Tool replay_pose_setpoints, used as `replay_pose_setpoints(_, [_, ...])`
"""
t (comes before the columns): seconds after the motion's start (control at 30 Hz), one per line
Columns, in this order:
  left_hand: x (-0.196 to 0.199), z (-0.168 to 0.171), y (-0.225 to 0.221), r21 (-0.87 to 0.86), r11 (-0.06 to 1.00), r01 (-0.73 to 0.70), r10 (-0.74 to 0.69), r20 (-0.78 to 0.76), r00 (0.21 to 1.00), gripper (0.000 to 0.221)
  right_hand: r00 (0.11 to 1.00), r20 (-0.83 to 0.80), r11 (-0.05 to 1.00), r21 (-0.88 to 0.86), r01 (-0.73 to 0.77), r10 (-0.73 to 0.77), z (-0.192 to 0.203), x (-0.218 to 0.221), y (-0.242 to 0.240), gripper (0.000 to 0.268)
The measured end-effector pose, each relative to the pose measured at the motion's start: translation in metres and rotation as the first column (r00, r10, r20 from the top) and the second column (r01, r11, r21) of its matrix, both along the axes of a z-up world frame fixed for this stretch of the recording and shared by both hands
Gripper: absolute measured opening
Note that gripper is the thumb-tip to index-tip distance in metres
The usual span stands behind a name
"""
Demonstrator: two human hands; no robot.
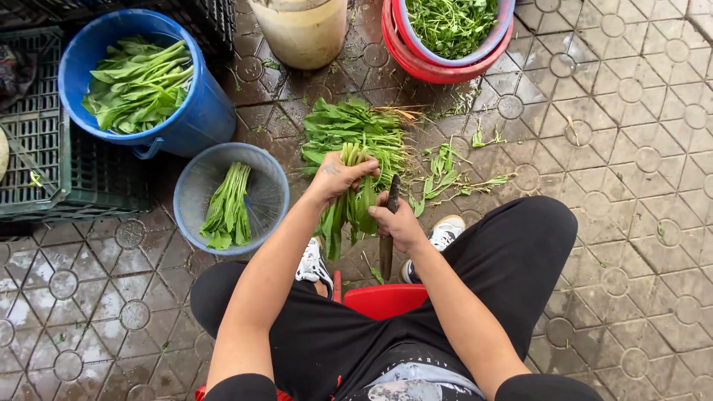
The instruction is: Trimming the root ends of leafy green vegetables using a knife.
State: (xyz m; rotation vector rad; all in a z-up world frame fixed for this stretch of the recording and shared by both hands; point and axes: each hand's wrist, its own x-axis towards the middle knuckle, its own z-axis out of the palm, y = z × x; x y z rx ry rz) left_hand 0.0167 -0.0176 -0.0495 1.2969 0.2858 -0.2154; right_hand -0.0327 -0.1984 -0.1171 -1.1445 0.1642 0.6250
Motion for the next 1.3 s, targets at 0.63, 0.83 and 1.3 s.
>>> replay_pose_setpoints(0.63, [-0.015, 0.049, 0.027, 0.254, 0.883, 0.395, -0.374, -0.128, 0.919, 0.019, 0.979, 0.205, 0.984, 0.174, -0.029, -0.008, 0.04, 0.038, 0.0, 0.031])
replay_pose_setpoints(0.83, [-0.022, 0.016, 0.001, 0.147, 0.935, 0.322, -0.312, -0.084, 0.946, 0.021, 0.943, -0.011, 0.921, 0.209, 0.329, -0.334, 0.044, 0.036, -0.003, 0.037])
replay_pose_setpoints(1.3, [-0.025, 0.003, -0.015, -0.228, 0.953, -0.199, 0.197, -0.03, 0.98, 0.032, 0.859, 0.493, 0.96, -0.149, 0.238, -0.137, 0.045, 0.017, 0.011, 0.017])
